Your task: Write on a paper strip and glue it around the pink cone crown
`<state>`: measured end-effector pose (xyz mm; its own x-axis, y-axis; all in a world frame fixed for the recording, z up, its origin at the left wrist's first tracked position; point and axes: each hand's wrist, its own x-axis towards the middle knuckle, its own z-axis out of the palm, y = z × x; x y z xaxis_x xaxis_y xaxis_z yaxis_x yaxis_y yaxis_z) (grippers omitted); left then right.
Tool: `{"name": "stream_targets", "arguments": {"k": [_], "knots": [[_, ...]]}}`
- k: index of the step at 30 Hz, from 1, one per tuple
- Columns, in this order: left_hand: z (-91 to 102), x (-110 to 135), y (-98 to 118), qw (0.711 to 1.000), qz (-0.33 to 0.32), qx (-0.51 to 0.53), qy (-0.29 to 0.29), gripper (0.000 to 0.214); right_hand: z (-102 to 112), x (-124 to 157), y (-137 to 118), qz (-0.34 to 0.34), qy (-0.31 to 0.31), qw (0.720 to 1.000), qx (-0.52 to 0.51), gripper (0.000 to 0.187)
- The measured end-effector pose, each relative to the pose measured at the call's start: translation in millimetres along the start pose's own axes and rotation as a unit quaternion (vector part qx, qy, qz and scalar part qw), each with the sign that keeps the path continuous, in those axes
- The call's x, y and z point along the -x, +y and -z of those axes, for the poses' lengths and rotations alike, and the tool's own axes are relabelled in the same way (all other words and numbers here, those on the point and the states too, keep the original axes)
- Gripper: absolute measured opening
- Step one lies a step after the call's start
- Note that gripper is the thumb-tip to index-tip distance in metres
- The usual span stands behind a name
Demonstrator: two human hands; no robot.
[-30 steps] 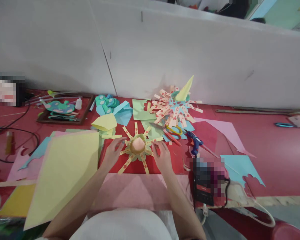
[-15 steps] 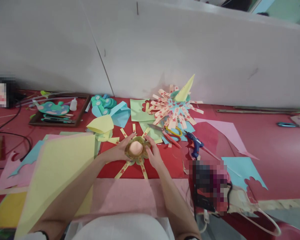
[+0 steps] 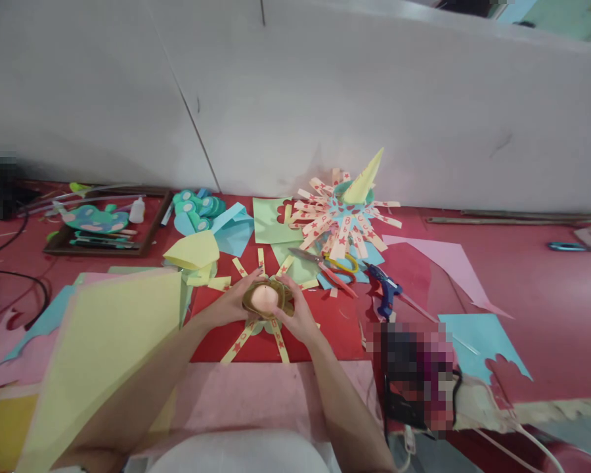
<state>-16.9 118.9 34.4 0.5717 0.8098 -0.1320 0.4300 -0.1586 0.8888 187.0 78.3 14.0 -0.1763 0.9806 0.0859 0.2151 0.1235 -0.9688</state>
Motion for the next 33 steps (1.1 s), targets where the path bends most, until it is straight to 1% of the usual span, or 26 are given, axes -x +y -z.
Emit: {"name": "stream_targets", "arguments": {"k": [3, 5, 7, 11, 15, 18, 22, 24, 29, 33], "knots": [[-0.4, 0.5, -0.1, 1.0, -0.006, 0.004, 0.006, 0.095, -2.3, 0.6, 0.9, -0.003, -0.009, 1.0, 0.002, 0.086], [-0.6, 1.0, -0.5, 1.0, -0.012, 0.004, 0.012, 0.094, -4.1, 0.7, 1.9, 0.0, -0.011, 1.0, 0.025, 0.094], [-0.7, 1.6, -1.3, 1.0, -0.011, 0.003, 0.019, 0.094, -5.3, 0.7, 2.1, 0.002, -0.017, 0.997, 0.072, 0.097], [-0.7, 2.1, -3.2, 1.0, -0.022, 0.003, 0.019, 0.089, -6.1, 0.3, 2.6, 0.008, -0.017, 0.99, 0.142, 0.094], [-1.5, 1.1, -4.7, 0.999, -0.03, 0.017, 0.019, 0.085, -7.4, 0.2, 6.6, 0.013, 0.002, 0.99, 0.139, 0.092], [-3.0, 0.9, -4.6, 0.999, -0.017, 0.039, 0.022, 0.084, -8.2, -0.2, 9.5, 0.004, 0.012, 0.991, 0.131, 0.091], [-4.9, 2.3, -3.2, 0.997, 0.017, 0.073, 0.021, 0.083, -7.8, -1.2, 10.0, 0.015, 0.003, 0.99, 0.142, 0.088], [-5.1, 2.8, -2.8, 0.996, 0.019, 0.083, 0.02, 0.081, -7.4, -1.5, 9.5, 0.017, 0.001, 0.989, 0.149, 0.087], [-4.4, 2.1, -4.7, 0.998, 0.006, 0.053, 0.014, 0.081, -7.6, -1.3, 9.9, 0.016, -0.011, 0.984, 0.179, 0.09], [-5.1, 1.0, -7.9, 0.999, -0.001, 0.034, 0.02, 0.081, -8.3, -1.4, 11.8, 0.029, -0.01, 0.983, 0.183, 0.081]]}}
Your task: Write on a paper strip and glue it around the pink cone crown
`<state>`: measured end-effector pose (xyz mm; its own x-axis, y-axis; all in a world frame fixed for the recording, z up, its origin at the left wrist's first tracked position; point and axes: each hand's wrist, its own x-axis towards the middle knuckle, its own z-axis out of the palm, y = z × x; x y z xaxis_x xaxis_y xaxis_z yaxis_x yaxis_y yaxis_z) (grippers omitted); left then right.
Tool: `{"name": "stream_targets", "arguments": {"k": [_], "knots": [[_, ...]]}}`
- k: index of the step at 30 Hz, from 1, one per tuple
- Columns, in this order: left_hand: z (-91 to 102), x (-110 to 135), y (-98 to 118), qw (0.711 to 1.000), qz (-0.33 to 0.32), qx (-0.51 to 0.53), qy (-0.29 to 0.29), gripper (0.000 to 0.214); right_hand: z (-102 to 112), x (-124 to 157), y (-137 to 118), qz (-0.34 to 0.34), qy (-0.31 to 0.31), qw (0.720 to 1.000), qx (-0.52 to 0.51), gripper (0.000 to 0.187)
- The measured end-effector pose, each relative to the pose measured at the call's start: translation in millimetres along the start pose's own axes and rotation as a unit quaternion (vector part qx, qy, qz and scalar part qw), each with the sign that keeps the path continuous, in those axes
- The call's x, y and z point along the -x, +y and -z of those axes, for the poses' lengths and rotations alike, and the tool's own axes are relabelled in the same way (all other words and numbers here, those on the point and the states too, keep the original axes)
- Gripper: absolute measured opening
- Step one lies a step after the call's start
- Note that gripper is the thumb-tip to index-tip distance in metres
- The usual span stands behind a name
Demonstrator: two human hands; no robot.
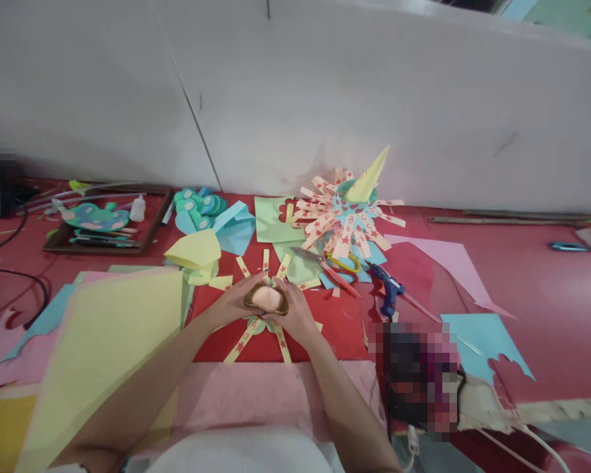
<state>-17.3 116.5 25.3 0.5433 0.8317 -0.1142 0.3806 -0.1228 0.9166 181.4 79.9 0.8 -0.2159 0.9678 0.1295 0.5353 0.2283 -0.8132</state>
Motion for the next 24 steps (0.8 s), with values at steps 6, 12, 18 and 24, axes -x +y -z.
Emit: {"name": "stream_targets", "arguments": {"k": [6, 12, 18, 24], "knots": [[0.6, 0.7, 3.1, 1.0, -0.009, 0.012, -0.004, 0.081, -0.5, 0.1, 2.0, 0.007, 0.001, 1.0, 0.004, 0.081], [1.9, 1.8, 2.8, 1.0, -0.011, 0.007, -0.007, 0.083, 0.5, 0.1, 0.0, 0.007, 0.004, 1.0, -0.005, 0.085], [-2.1, -0.8, 0.9, 0.999, -0.012, -0.051, -0.001, 0.081, 0.1, -0.3, 0.0, 0.01, 0.005, 1.0, -0.002, 0.085], [30.5, 10.4, 33.6, 0.978, -0.031, -0.204, -0.035, 0.089, 2.0, 0.2, -2.3, -0.01, 0.0, 1.0, -0.024, 0.088]]}}
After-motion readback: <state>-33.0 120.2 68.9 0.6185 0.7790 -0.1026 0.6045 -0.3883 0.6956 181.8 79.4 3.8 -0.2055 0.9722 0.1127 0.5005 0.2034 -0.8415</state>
